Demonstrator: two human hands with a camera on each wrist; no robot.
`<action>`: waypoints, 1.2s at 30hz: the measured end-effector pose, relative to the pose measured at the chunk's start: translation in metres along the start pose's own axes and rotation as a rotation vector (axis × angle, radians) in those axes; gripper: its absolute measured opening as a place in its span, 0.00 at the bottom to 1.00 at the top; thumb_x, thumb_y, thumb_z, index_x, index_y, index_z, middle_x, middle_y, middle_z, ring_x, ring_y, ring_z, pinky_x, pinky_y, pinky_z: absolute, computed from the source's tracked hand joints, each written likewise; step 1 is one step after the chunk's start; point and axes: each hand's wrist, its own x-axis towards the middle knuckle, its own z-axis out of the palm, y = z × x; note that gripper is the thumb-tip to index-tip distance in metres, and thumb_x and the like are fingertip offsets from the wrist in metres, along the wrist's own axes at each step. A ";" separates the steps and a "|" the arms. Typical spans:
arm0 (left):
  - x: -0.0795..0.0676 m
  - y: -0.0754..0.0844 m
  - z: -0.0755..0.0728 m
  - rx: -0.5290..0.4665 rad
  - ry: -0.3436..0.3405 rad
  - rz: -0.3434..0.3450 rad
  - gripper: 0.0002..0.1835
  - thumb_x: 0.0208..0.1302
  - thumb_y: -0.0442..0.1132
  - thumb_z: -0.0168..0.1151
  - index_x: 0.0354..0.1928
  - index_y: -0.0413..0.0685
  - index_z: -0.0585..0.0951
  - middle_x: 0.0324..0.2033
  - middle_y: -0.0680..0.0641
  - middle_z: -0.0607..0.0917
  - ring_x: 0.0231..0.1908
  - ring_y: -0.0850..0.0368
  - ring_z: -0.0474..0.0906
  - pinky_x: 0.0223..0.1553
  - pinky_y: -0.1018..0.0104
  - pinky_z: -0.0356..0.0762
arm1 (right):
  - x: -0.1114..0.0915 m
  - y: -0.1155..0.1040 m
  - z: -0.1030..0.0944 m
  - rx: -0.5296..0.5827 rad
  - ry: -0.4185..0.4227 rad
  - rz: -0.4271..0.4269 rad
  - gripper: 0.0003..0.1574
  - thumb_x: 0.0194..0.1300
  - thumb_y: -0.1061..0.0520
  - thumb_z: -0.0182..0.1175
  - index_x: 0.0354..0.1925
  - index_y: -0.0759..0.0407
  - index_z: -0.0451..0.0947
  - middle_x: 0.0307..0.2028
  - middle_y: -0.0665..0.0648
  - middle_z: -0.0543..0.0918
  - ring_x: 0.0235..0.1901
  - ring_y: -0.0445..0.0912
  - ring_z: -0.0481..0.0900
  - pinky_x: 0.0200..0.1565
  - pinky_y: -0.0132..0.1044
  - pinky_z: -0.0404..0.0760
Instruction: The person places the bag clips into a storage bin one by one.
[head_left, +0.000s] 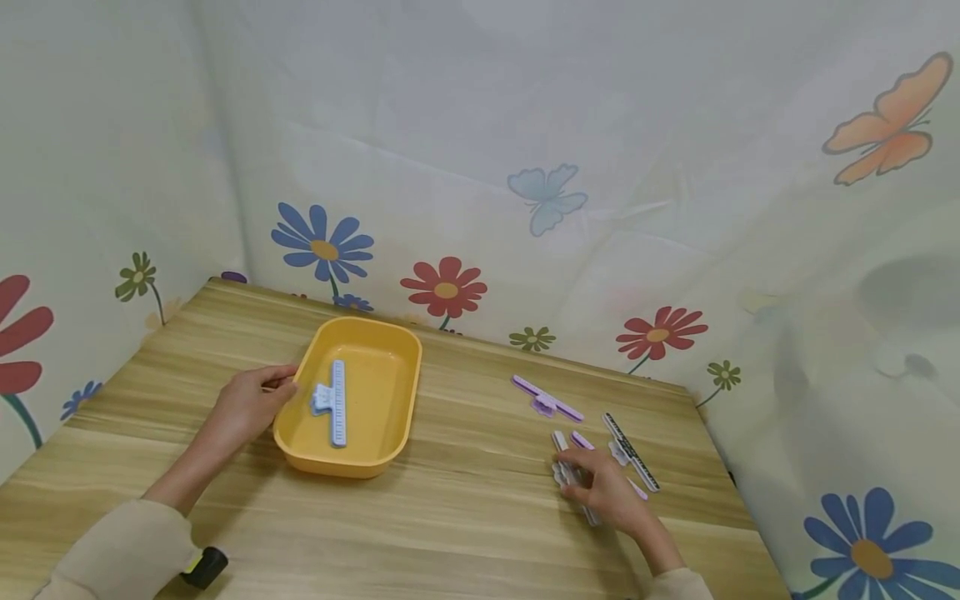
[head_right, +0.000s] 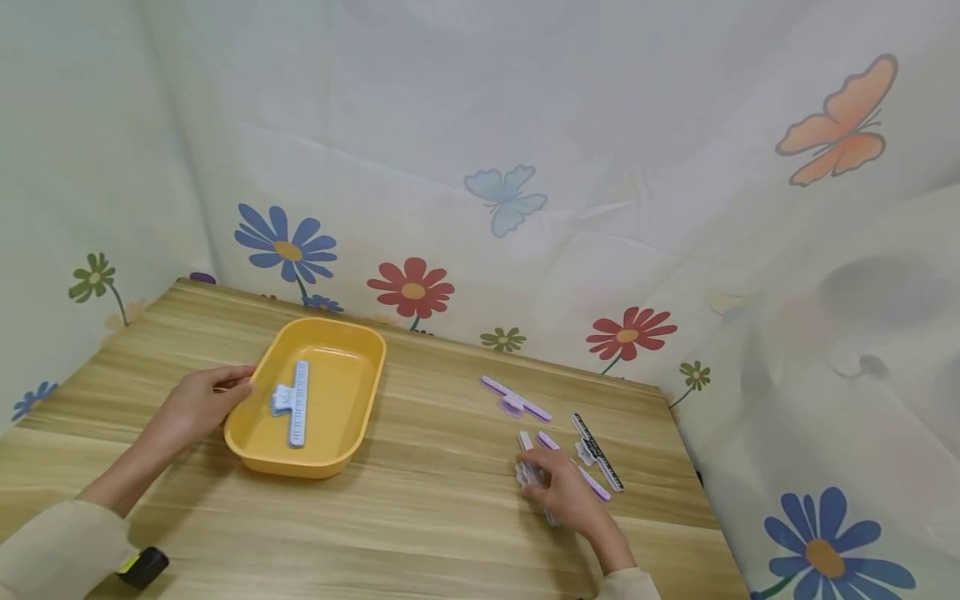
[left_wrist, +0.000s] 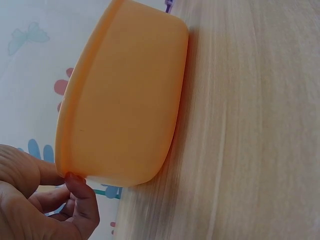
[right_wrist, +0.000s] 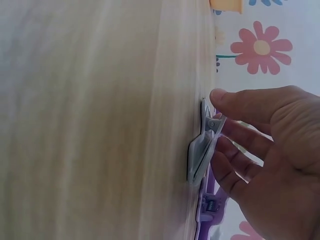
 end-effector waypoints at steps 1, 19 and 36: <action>0.000 0.000 0.000 0.000 -0.002 -0.002 0.26 0.79 0.41 0.54 0.68 0.26 0.72 0.55 0.29 0.80 0.53 0.36 0.78 0.47 0.50 0.79 | 0.000 0.000 0.000 0.000 -0.001 0.009 0.28 0.56 0.65 0.77 0.56 0.63 0.84 0.52 0.61 0.86 0.49 0.56 0.79 0.48 0.44 0.79; 0.000 -0.001 0.000 0.015 0.003 0.023 0.26 0.79 0.41 0.53 0.68 0.26 0.72 0.55 0.28 0.80 0.54 0.32 0.77 0.48 0.47 0.79 | -0.002 -0.005 0.004 -0.040 0.008 0.060 0.30 0.54 0.68 0.76 0.57 0.62 0.84 0.48 0.57 0.85 0.40 0.47 0.73 0.39 0.34 0.74; -0.001 0.002 -0.001 0.001 -0.011 -0.007 0.26 0.79 0.41 0.53 0.68 0.26 0.71 0.54 0.29 0.80 0.50 0.38 0.78 0.46 0.53 0.79 | -0.001 -0.008 0.004 -0.027 0.013 0.108 0.30 0.55 0.68 0.76 0.57 0.61 0.84 0.49 0.59 0.84 0.41 0.49 0.74 0.39 0.35 0.76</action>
